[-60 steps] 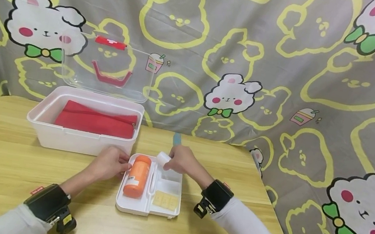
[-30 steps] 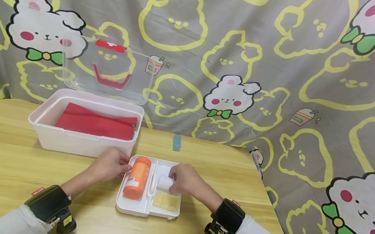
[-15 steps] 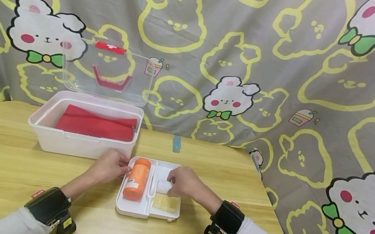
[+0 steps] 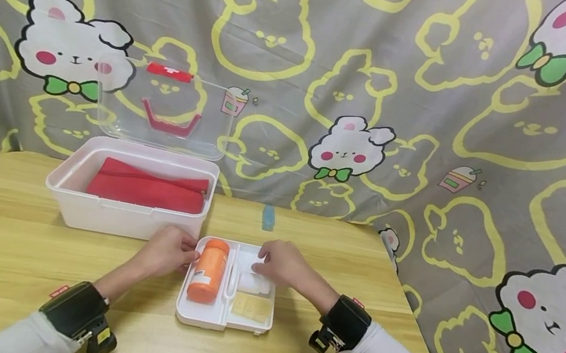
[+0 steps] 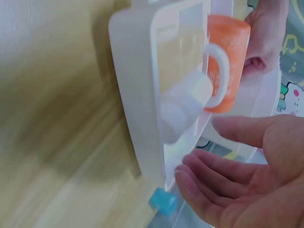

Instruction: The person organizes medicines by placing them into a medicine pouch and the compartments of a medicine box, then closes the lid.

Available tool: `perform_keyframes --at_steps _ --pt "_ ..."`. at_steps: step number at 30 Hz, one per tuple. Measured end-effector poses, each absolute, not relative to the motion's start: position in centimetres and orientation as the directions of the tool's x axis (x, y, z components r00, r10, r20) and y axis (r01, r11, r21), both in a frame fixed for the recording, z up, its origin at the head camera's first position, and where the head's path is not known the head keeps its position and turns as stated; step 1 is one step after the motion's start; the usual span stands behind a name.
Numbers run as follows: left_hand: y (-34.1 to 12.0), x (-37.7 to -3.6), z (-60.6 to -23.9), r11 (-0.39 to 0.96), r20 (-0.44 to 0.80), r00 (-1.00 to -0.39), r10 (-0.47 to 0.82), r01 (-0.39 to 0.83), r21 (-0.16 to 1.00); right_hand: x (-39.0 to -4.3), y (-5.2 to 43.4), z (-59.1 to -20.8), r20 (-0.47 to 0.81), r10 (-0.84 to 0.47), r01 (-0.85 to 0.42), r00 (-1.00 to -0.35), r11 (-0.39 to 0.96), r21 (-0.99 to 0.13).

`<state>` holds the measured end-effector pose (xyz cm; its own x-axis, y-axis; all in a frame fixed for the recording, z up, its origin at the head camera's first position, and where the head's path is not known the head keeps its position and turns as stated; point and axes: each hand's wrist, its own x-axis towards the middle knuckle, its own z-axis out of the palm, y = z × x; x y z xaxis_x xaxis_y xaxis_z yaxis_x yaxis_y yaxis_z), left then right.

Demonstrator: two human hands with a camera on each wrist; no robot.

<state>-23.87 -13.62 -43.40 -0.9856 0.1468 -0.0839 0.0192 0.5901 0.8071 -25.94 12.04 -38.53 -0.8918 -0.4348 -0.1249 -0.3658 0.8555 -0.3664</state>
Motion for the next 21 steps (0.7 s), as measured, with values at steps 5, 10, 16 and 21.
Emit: perform_keyframes --at_steps 5,10,16,21 --pt "-13.7 -23.9 -43.4 0.597 -0.072 -0.986 0.151 0.032 0.802 -28.0 12.2 -38.3 0.005 -0.378 -0.351 -0.926 0.855 -0.383" --pt "-13.6 -23.9 -43.5 0.592 -0.073 -0.987 0.143 0.027 0.805 -30.7 12.5 -38.3 0.105 -0.305 -0.322 -0.947 0.869 -0.375" --pt "-13.6 -23.9 -43.7 0.590 -0.045 -0.987 0.155 0.055 0.806 -32.8 12.7 -38.8 0.138 -0.264 -0.297 -0.955 0.887 -0.354" --pt "-13.8 -23.9 -43.7 0.596 -0.031 -0.987 0.158 0.070 0.800 -34.0 12.2 -39.2 0.153 -0.206 -0.250 -0.966 0.891 -0.379"
